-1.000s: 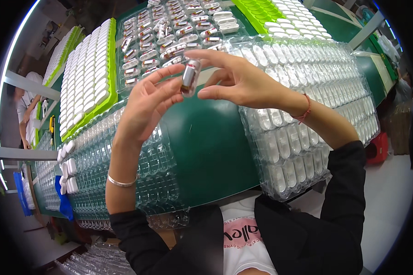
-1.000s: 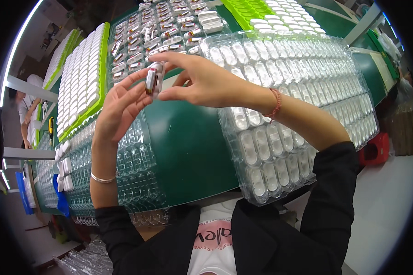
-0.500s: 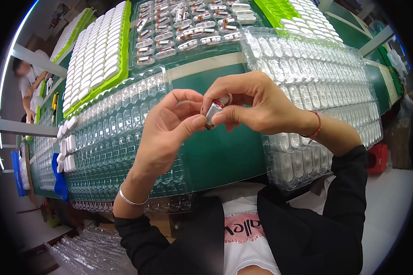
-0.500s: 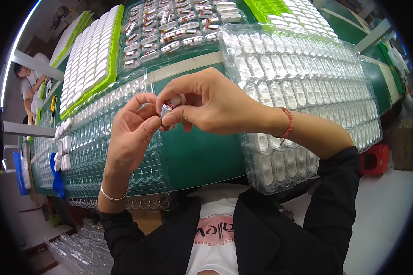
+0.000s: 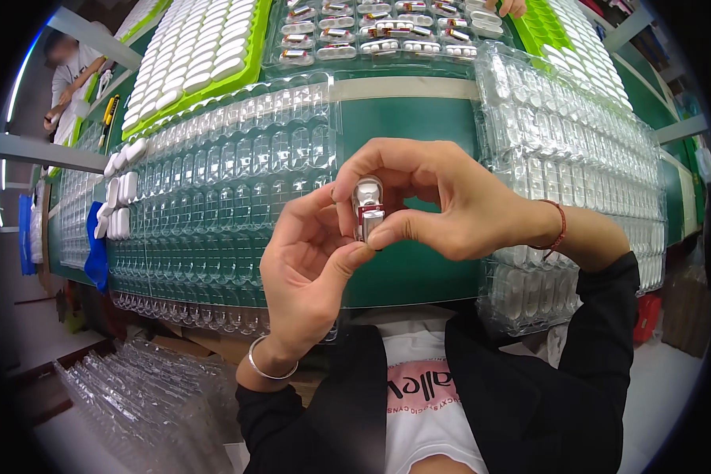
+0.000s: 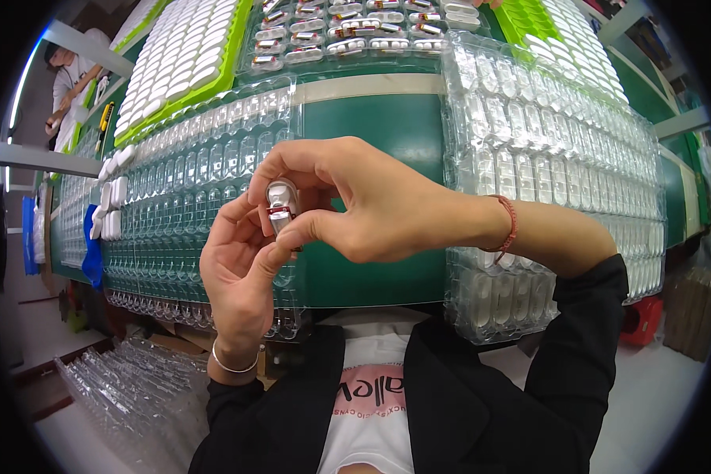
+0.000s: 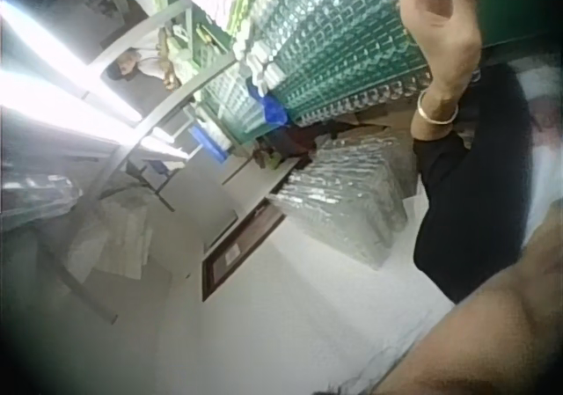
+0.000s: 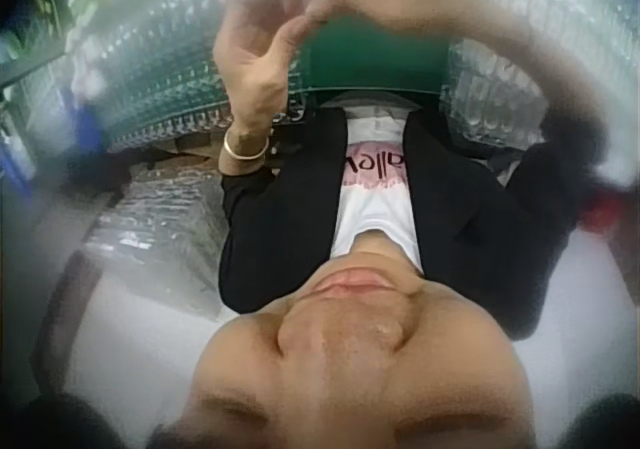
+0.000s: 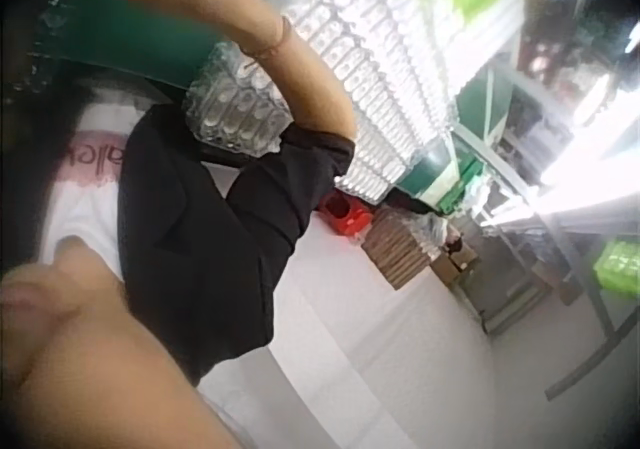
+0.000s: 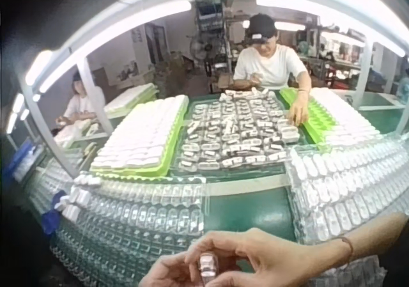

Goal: The person repeatedly picks up white earbud cases and small cylindrical components from trays on a green workbench. They open the cases, insert the components, and close the cases, placing the finished units into a green tray. The process is repetitive and performed by hand.

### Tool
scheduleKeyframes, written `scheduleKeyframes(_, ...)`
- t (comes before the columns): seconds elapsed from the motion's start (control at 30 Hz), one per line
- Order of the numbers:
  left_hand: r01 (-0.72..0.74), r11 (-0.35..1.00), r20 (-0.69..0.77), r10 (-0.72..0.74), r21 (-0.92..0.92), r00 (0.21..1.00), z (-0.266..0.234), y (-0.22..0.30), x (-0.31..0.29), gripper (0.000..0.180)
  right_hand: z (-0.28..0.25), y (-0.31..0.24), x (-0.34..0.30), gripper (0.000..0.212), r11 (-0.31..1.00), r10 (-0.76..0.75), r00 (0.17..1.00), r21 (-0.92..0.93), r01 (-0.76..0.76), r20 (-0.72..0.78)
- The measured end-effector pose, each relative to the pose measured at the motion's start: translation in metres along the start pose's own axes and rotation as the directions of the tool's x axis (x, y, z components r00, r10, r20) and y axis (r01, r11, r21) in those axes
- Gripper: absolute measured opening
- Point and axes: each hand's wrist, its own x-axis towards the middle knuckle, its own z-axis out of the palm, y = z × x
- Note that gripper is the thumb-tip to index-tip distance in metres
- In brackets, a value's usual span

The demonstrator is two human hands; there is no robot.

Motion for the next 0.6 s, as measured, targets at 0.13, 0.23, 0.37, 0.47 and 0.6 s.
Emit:
scheduleKeyframes(0.13,0.013,1.000,-0.014,-0.013,-0.007,1.000,0.005,0.001,0.001,0.054,-0.005,0.001,0.000,0.031,1.000,0.022,1.000,-0.005,-0.022,-0.007)
scheduleKeyframes(0.23,0.011,0.999,-0.038,-0.009,0.045,0.999,0.008,-0.004,0.001,0.057,-0.005,0.009,-0.003,0.030,0.999,0.022,0.999,0.037,-0.020,-0.050)
scheduleKeyframes(0.37,0.095,0.995,-0.059,-0.095,-0.016,0.994,0.005,-0.005,-0.006,0.057,0.000,0.011,-0.003,0.021,0.982,0.080,0.996,0.172,-0.074,-0.030)
scheduleKeyframes(0.47,0.133,0.991,-0.063,-0.131,0.029,0.989,0.001,-0.003,-0.009,0.056,0.003,0.012,-0.005,0.014,0.969,0.153,0.988,0.195,-0.152,0.012)
scheduleKeyframes(0.6,0.171,0.984,-0.089,-0.174,-0.040,0.981,0.006,-0.011,-0.010,0.055,0.005,0.018,-0.003,0.010,0.976,0.161,0.987,0.148,-0.162,0.015)
